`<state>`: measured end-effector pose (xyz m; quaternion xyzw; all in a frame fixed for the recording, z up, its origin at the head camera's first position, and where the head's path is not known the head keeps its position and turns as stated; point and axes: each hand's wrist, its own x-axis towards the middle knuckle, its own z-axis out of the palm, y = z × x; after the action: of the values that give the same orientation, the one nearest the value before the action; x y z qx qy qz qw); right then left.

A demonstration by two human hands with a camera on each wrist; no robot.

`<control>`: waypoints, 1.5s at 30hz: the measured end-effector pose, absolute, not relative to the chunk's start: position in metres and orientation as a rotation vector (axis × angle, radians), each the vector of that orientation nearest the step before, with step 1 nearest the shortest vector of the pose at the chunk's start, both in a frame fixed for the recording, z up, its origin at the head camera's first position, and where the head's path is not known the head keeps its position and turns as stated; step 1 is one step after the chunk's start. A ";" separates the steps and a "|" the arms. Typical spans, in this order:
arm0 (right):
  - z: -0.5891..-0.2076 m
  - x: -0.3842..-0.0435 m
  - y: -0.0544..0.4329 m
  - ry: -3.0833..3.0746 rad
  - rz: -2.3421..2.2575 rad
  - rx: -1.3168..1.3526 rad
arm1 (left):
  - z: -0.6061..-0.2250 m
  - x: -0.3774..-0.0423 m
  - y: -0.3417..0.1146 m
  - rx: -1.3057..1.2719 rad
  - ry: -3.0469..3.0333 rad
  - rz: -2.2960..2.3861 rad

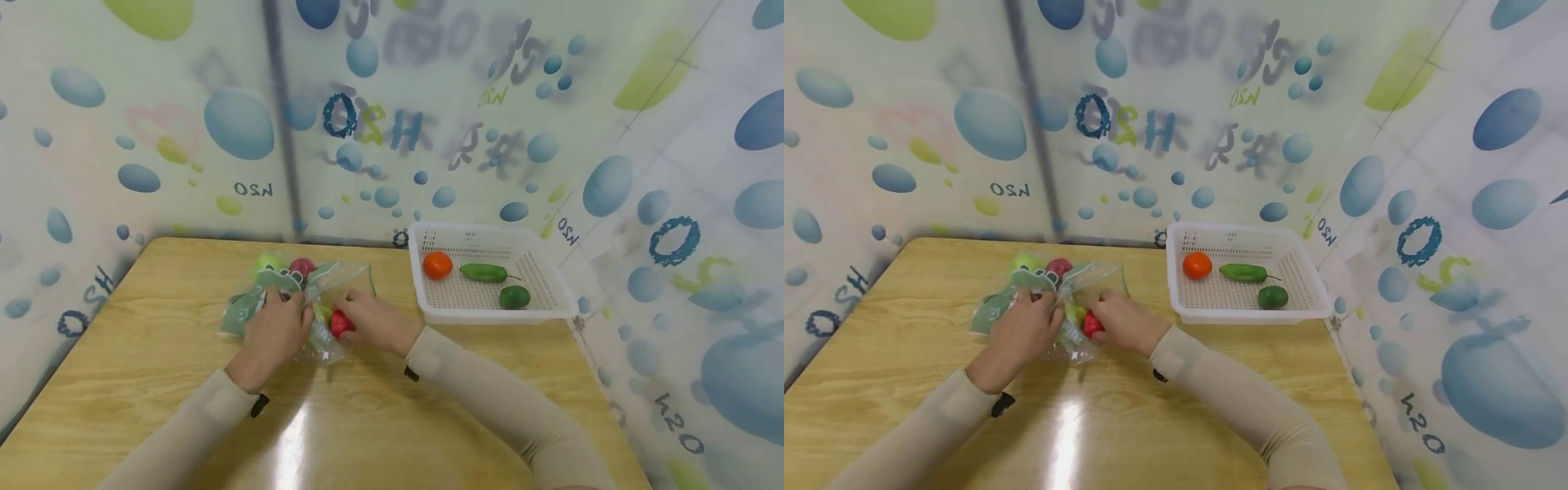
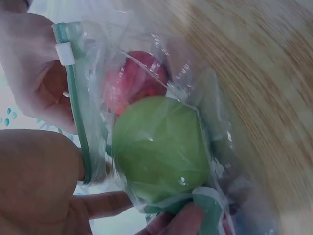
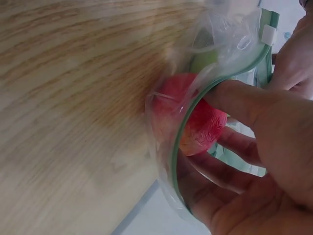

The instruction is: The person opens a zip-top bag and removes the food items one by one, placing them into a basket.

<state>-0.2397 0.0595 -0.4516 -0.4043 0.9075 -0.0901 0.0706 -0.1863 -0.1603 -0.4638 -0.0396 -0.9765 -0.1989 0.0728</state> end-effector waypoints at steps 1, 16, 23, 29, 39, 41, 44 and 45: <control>-0.453 -0.240 0.059 2.730 -0.279 -1.219 | -0.463 -0.186 -0.160 -0.099 -2.949 -0.562; -0.450 -0.236 0.070 2.782 -0.352 -1.208 | -0.464 -0.190 -0.165 -0.037 -3.059 -0.641; -0.443 -0.236 0.079 2.784 -0.460 -1.200 | -0.462 -0.194 -0.169 -0.039 -3.105 -0.661; -0.434 -0.236 0.084 2.803 -0.497 -1.254 | -0.463 -0.197 -0.172 -0.012 -3.128 -0.679; -0.420 -0.233 0.097 2.820 -0.607 -1.228 | -0.462 -0.198 -0.174 -0.026 -3.129 -0.674; -0.417 -0.233 0.100 2.826 -0.626 -1.236 | -0.462 -0.198 -0.174 -0.028 -3.130 -0.672; -0.413 -0.233 0.104 2.833 -0.672 -1.258 | -0.461 -0.198 -0.174 -0.025 -3.141 -0.665; -0.412 -0.232 0.105 2.839 -0.687 -1.267 | -0.461 -0.198 -0.174 -0.023 -3.146 -0.663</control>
<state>-0.2321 0.1052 -0.4115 -0.3979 0.8915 -0.2158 -0.0211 -0.1975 -0.1741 -0.4607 -0.0072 -0.9778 -0.2062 -0.0366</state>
